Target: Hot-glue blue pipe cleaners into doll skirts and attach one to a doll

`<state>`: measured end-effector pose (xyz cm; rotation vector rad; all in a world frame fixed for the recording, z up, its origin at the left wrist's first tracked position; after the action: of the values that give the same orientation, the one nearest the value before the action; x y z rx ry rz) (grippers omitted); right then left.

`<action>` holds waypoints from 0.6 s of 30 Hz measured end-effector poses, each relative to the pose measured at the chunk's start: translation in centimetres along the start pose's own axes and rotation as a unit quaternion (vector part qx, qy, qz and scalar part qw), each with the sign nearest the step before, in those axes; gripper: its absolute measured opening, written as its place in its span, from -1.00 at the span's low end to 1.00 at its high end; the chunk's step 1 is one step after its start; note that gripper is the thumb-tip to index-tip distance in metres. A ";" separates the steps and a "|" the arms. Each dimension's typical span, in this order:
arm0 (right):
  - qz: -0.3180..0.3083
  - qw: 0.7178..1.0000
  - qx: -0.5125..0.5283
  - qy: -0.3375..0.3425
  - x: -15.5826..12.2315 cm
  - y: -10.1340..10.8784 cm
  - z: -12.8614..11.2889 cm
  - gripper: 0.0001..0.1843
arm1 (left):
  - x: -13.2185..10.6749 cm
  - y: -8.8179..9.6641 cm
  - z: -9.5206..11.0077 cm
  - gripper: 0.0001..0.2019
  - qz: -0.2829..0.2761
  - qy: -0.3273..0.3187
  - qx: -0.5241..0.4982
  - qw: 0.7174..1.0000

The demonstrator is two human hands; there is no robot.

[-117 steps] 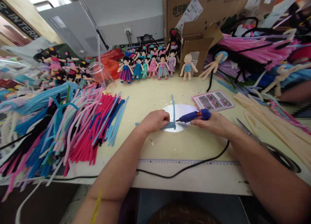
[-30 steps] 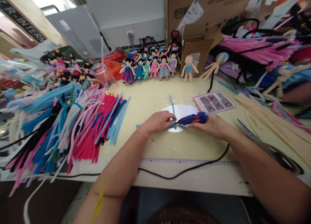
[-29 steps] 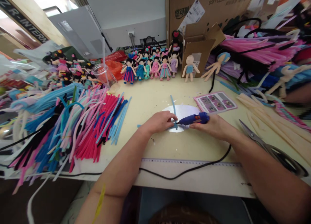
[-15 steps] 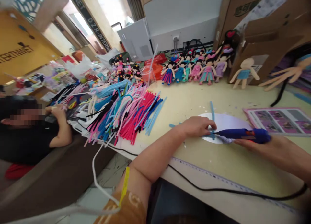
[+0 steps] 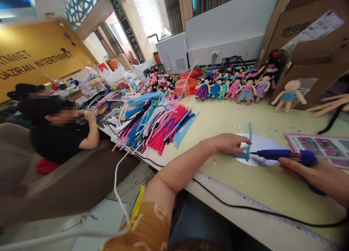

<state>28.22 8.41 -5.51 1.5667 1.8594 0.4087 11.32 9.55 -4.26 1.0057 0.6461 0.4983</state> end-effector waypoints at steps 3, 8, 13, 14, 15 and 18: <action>-0.034 0.997 0.063 -0.039 -0.1 -0.3 0.4 -0.66 | -2.8 3.0 -2.9 -0.51 0.067 0.047 -0.017 0.997; -0.004 0.990 0.140 -0.009 -0.5 0.2 -0.5 -0.54 | -11.5 7.7 -12.9 -0.76 0.177 0.313 0.087 0.929; 0.005 0.986 0.167 -0.019 -0.7 0.2 -0.2 -0.47 | -15.9 6.9 -18.1 -0.78 0.165 0.417 0.110 0.887; 0.006 0.986 0.168 -0.016 -0.8 0.2 -0.3 -0.48 | -16.0 6.5 -18.6 -0.79 0.161 0.427 0.109 0.883; 0.006 0.986 0.167 -0.011 -0.9 0.3 -0.5 -0.49 | -16.0 6.2 -19.0 -0.79 0.158 0.436 0.108 0.880; 0.007 0.987 0.159 -0.003 -1.2 0.6 -1.0 -0.54 | -15.7 5.5 -19.7 -0.76 0.150 0.454 0.098 0.873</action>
<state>28.04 7.59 -4.04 1.7866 1.9836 0.1153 -14.09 13.80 -2.78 1.0416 1.4084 1.2325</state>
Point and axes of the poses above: each hand's wrist, its own x-axis towards the middle knuckle, its own y-axis out of the back of the hand, z = x × y, the point moved 10 cm from there along x, towards the middle knuckle, and after that the axes turned 7 degrees about x, right-handed, at the moved point
